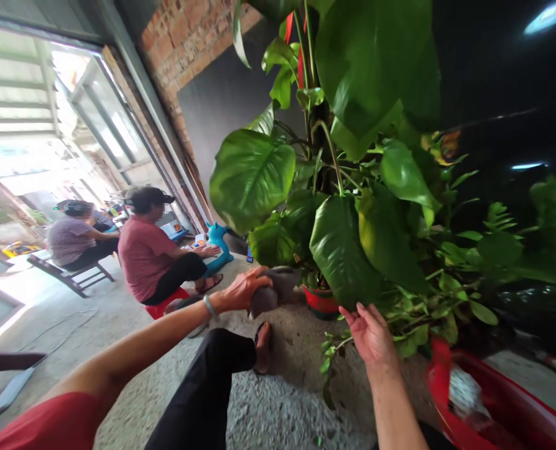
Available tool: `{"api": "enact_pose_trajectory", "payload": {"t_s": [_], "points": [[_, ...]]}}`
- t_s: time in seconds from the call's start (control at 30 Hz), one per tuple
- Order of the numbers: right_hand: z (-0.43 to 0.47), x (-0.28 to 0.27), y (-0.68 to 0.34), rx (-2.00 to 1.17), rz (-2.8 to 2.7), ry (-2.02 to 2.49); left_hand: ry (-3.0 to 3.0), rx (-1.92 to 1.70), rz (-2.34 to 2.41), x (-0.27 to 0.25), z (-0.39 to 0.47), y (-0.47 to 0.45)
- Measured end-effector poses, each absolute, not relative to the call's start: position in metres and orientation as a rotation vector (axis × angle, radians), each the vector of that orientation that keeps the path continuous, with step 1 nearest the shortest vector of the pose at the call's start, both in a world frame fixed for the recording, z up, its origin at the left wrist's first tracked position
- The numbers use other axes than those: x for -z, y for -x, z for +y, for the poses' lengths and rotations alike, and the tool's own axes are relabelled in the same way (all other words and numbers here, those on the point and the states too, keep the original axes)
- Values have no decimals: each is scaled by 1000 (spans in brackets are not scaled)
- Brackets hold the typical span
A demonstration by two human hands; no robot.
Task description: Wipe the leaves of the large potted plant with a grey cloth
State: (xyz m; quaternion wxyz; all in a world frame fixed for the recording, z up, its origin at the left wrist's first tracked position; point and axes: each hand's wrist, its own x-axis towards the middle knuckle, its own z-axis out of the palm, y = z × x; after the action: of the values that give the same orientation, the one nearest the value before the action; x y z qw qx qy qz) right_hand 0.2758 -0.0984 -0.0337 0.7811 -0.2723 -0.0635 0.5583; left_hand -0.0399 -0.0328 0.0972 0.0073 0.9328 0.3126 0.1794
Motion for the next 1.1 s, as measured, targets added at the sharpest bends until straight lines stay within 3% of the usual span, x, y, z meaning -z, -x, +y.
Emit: {"api": "enact_pose_trajectory", "payload": {"t_s": [0.07,0.27,0.33,0.4,0.57,0.67,0.8,0.93,1.03,1.1], "points": [[-100,36,-279,-1194,-157,592,-2914,-554,905,-94,-52,52],[-99,37,-285,-1163,-200,623,-2886,-1333,785,-174,-56,35],[-96,36,-283,-1162,-176,625,-2889,-1313,878,-179,-35,19],[-95,35,-280,-1173,-138,638,-2925,-1040,1010,-158,-16,8],[-98,37,-278,-1184,-152,639,-2871,161,1149,-60,-15,17],[-101,39,-285,-1172,-168,642,-2792,336,1004,-48,-45,35],[-100,41,-291,-1151,-139,667,-2827,-126,673,-114,-88,36],[-93,41,-285,-1150,-135,669,-2861,-962,364,-186,-105,0],[-91,41,-278,-1143,-183,673,-2747,-1490,378,-190,-91,-33],[-92,42,-278,-1149,-229,683,-2721,-1356,413,-170,-78,-47]]}}
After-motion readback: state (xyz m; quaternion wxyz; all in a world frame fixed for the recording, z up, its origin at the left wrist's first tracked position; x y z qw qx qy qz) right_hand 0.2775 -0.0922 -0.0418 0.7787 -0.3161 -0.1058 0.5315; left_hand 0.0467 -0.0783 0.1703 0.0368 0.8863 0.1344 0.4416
